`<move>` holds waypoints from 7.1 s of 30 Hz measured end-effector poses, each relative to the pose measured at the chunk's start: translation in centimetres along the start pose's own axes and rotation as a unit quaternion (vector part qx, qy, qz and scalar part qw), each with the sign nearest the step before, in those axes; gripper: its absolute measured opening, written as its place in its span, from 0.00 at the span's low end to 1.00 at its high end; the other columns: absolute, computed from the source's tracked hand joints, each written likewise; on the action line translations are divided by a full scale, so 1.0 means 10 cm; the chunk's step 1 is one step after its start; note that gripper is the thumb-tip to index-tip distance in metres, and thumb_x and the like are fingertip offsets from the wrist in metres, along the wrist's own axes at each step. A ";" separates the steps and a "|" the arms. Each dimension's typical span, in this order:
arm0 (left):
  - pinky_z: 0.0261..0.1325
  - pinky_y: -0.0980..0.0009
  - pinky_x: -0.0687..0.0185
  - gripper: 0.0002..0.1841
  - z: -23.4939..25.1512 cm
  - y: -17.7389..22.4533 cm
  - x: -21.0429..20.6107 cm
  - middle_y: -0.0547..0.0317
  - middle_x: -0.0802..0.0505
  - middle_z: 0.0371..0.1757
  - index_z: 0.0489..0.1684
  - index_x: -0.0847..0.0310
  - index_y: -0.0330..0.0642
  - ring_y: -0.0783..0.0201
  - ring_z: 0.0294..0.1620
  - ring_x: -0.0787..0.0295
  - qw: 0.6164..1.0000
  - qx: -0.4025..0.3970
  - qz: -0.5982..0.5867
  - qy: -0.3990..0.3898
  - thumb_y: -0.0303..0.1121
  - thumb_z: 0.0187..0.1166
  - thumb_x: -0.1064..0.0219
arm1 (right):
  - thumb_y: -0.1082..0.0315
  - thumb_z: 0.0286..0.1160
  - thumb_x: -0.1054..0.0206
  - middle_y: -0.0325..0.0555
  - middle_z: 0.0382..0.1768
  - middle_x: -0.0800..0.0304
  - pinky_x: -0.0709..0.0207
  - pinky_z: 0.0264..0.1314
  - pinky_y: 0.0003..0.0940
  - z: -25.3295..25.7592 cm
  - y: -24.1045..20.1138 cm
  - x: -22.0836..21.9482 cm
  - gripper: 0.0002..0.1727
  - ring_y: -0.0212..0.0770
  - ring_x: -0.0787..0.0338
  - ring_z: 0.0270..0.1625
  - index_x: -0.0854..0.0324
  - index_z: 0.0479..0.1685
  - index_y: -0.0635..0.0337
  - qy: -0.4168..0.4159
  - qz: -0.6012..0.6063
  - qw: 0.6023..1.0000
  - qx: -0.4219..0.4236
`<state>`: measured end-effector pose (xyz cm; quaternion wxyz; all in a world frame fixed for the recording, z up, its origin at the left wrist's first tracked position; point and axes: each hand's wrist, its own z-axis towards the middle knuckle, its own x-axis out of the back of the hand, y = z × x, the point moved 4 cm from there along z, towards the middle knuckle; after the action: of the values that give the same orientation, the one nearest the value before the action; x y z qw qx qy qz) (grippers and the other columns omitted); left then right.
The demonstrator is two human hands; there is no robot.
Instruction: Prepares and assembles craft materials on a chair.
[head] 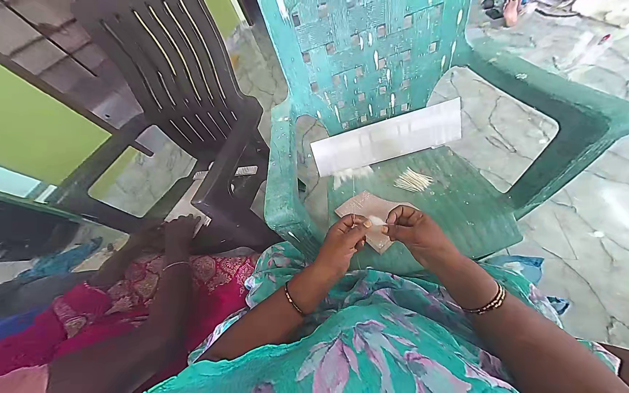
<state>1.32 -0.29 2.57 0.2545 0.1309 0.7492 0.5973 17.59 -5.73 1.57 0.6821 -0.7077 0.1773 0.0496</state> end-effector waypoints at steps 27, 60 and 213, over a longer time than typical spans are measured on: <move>0.27 0.82 0.32 0.01 -0.01 0.04 0.01 0.68 0.20 0.24 0.43 0.18 0.39 0.78 0.21 0.29 0.993 -0.009 0.120 -0.012 0.25 0.83 0.34 | 0.76 0.82 0.36 0.37 0.33 0.13 0.18 0.42 0.25 0.01 -0.04 0.06 0.05 0.30 0.14 0.34 0.16 0.45 0.59 -0.002 0.003 1.000 -0.021; 0.33 0.77 0.27 0.13 0.23 -0.16 0.17 0.61 0.16 0.32 0.57 0.18 0.37 0.73 0.27 0.25 0.968 0.058 0.244 0.030 0.29 0.79 0.26 | 0.76 0.76 0.29 0.37 0.29 0.16 0.22 0.38 0.26 0.20 0.18 0.12 0.04 0.29 0.19 0.31 0.20 0.40 0.61 0.038 -0.134 0.990 -0.040; 0.73 0.51 0.22 0.14 0.43 -0.21 0.12 0.40 0.13 0.64 0.66 0.19 0.33 0.47 0.67 0.15 0.847 0.093 0.522 -0.044 0.27 0.90 0.45 | 0.85 0.73 0.34 0.64 0.75 0.23 0.17 0.64 0.55 0.75 0.17 0.54 0.34 0.61 0.13 0.66 0.29 0.82 0.57 0.055 -0.515 0.856 -0.018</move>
<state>2.82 3.34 -0.40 -0.0757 0.5520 0.6101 0.5633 23.38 0.65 -2.25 0.5864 -0.7119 -0.1762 -0.3439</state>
